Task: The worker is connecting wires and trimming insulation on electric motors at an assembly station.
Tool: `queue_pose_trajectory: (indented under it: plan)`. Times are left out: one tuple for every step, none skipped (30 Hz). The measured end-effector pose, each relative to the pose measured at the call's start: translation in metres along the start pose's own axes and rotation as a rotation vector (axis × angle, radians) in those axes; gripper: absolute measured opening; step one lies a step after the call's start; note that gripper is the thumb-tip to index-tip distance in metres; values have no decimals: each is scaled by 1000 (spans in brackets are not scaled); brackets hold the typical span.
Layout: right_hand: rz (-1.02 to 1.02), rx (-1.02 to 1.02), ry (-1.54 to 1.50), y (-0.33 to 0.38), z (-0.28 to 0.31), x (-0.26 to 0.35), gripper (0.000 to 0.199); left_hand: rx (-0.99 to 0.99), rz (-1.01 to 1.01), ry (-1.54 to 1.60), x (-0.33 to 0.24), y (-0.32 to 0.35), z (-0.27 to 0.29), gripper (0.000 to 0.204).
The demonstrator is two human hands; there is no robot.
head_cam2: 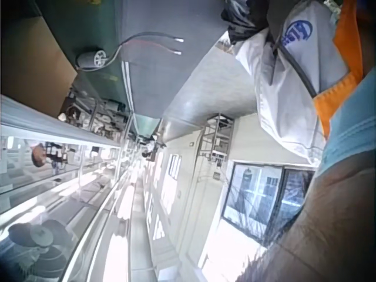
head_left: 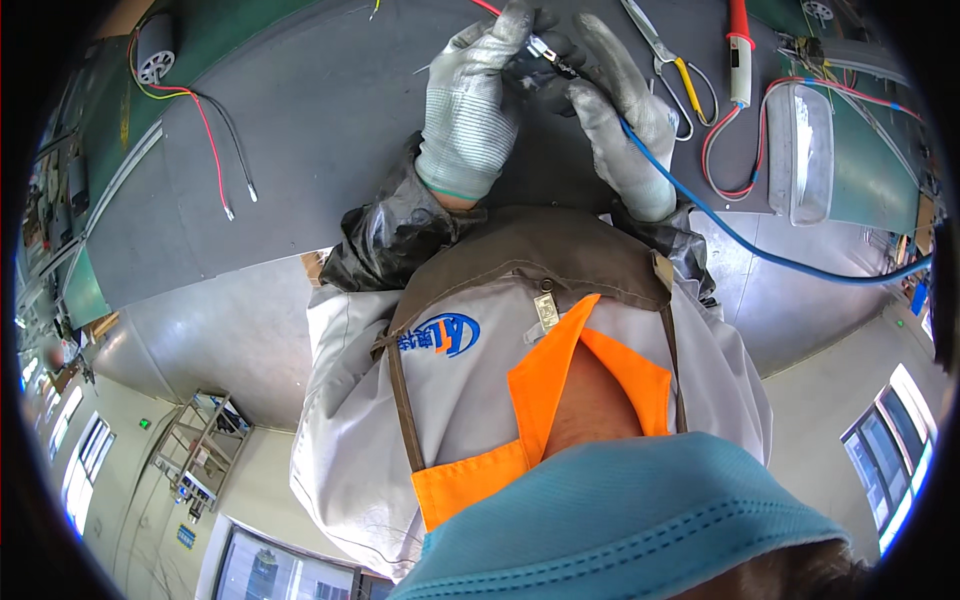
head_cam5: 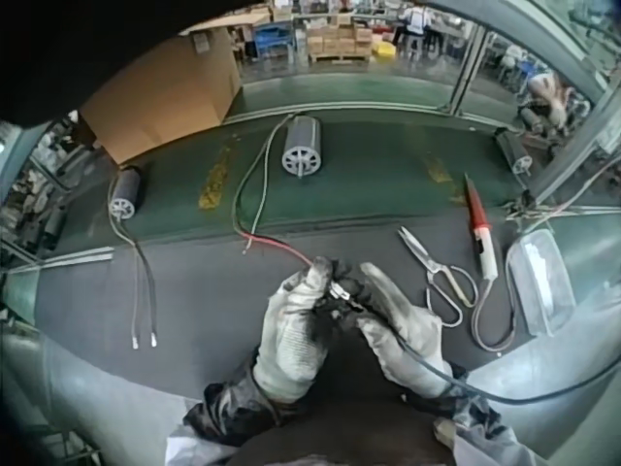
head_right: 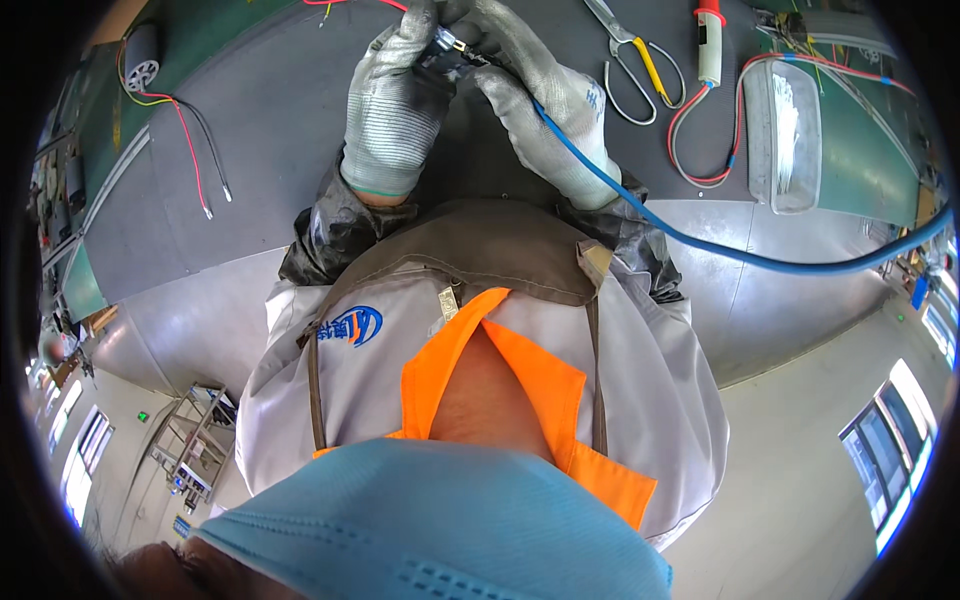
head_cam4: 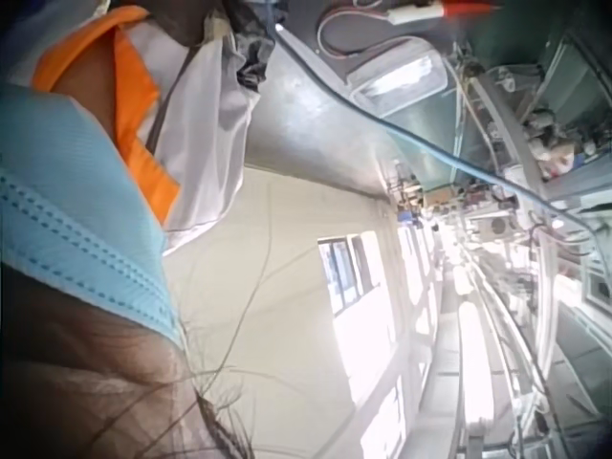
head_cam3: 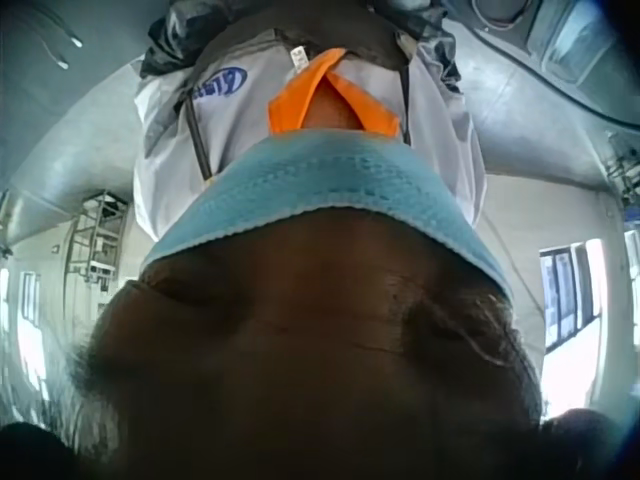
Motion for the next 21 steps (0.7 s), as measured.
queue_pose_trajectory:
  plan:
    - [5,5,-4,-1,-2,0,65,-6,-5,0,-1,0,2,34]
    - [-5,-16,-55,-2,-2,2,65,32,-16,27,-2,1,1,34]
    - [-16,-38,-106,-3,-2,3,64,72,-26,54,-2,1,0,34]
    - [-15,-36,-106,-3,-4,2,64,70,-27,55,-1,1,2,34]
    - [54,-71,-87,-4,-6,2,62,64,-46,10,0,0,3,34]
    - [122,-108,-67,-4,-8,2,59,60,-64,-35,0,-1,4,35]
    - [123,-109,-67,-5,-10,2,59,60,-65,-35,1,0,4,35]
    - [167,-142,-68,-5,-10,4,57,24,-67,-115,-3,4,-2,32]
    - [210,-176,-68,-4,-10,6,55,-11,-68,-194,-5,6,-5,29]
    - [207,-182,-62,-4,-13,9,55,-3,-64,-194,6,3,-2,29]
    - [212,-229,-67,-3,-14,12,54,-1,-173,-143,22,-1,5,28]
    - [213,-282,-66,-2,-12,12,54,8,-276,-89,25,-4,1,27]
    - [174,-217,-11,0,-11,9,53,46,-164,-76,29,-5,2,39]
    - [235,-242,5,-3,-13,3,57,55,-49,60,27,-4,-5,40]
    - [106,-73,-84,-7,-12,3,60,59,-54,105,26,-7,-1,34]
    - [-22,96,-176,-13,-7,4,63,63,-60,152,27,-10,7,32]
    - [-94,230,-354,-22,6,12,68,44,-243,-292,36,-22,31,29]
    - [-57,245,-286,-26,17,2,67,42,-607,-745,27,-11,23,25]
    - [36,101,-25,-28,32,-15,66,12,-333,-212,27,-13,29,23]
    - [126,-50,236,-30,50,-35,65,-10,-41,307,26,-16,27,23]
    - [-11,-176,472,-29,78,-61,65,-36,-91,217,23,-18,29,26]
Point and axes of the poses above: each hand's wrist, its own y-axis away from the middle knuckle, its own z-axis out of the back of the hand, x = y × z, the point moved 3 cm from there along -y, towards the middle knuckle
